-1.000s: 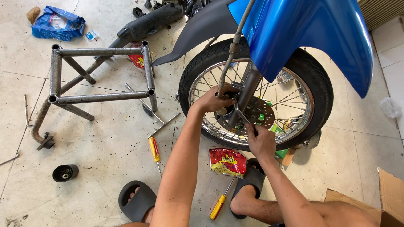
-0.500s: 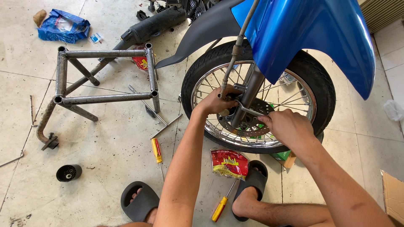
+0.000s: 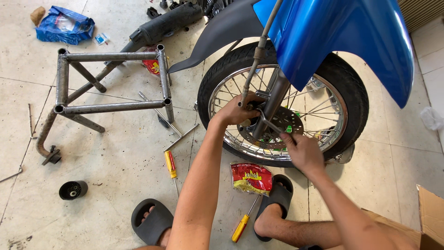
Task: The person is sitting on the floor and working on the front wheel of a blue motorcycle. They use a wrench to tighten a bolt on the wheel hub and adjust the brake caliper area.
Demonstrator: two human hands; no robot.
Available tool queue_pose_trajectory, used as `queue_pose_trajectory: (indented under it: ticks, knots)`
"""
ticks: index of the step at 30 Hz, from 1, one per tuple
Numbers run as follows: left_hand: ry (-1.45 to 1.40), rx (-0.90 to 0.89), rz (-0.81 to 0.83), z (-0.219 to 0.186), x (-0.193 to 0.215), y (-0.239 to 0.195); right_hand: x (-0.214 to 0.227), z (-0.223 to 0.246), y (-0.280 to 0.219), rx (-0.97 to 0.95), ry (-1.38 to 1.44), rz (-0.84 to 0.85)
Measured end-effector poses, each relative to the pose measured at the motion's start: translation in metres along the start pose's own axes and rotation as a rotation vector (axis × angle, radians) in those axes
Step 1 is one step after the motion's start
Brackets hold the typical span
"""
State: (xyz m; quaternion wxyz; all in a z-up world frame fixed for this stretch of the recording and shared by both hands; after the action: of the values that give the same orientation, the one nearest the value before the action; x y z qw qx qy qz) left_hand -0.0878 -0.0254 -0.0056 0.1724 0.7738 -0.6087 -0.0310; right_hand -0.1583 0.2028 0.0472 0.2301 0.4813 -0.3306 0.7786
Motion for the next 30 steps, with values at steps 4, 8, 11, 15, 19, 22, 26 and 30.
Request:
queue_pose_trajectory:
  ticks: [4, 8, 11, 15, 19, 22, 26, 30]
  knots:
    - [0.032, -0.002, 0.019, -0.004, 0.0, -0.003, -0.038, -0.02, 0.011, 0.054, 0.016, -0.134]
    - [0.018, 0.011, 0.034, -0.007, 0.001, 0.003, -0.011, 0.013, -0.008, 0.065, -0.059, -0.102]
    - [0.017, 0.042, 0.026, -0.002, 0.002, -0.001, 0.023, 0.047, -0.019, 0.06, -0.263, 0.053]
    - [0.002, 0.049, -0.007, 0.001, 0.005, -0.001, 0.075, 0.086, -0.015, 0.043, -0.587, 0.217]
    - [0.028, 0.064, -0.01, 0.001, 0.005, -0.001, 0.103, 0.122, -0.007, 0.073, -0.709, 0.253]
    - [0.025, 0.056, -0.013, -0.009, 0.005, 0.001, 0.114, 0.134, 0.004, 0.068, -0.807, 0.233]
    - [0.151, 0.181, 0.067, -0.017, 0.004, -0.002, 0.115, 0.133, 0.018, 0.007, -0.947, 0.328]
    - [0.154, 0.123, 0.062, -0.013, 0.002, 0.002, 0.103, 0.111, 0.015, -0.048, -0.958, 0.37]
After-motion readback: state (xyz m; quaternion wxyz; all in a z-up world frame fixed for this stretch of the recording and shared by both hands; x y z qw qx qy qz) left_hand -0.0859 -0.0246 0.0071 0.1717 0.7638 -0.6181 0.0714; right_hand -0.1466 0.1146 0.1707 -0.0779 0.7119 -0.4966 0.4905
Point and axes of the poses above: each hand's wrist, its own y-axis towards the middle knuckle, its own x-axis out of the back of the hand, z = x × y, the point moved 9 cm from there along y, towards the middle knuckle, and after that the axes turned 7 degrees about z, right-handed, at the moved point
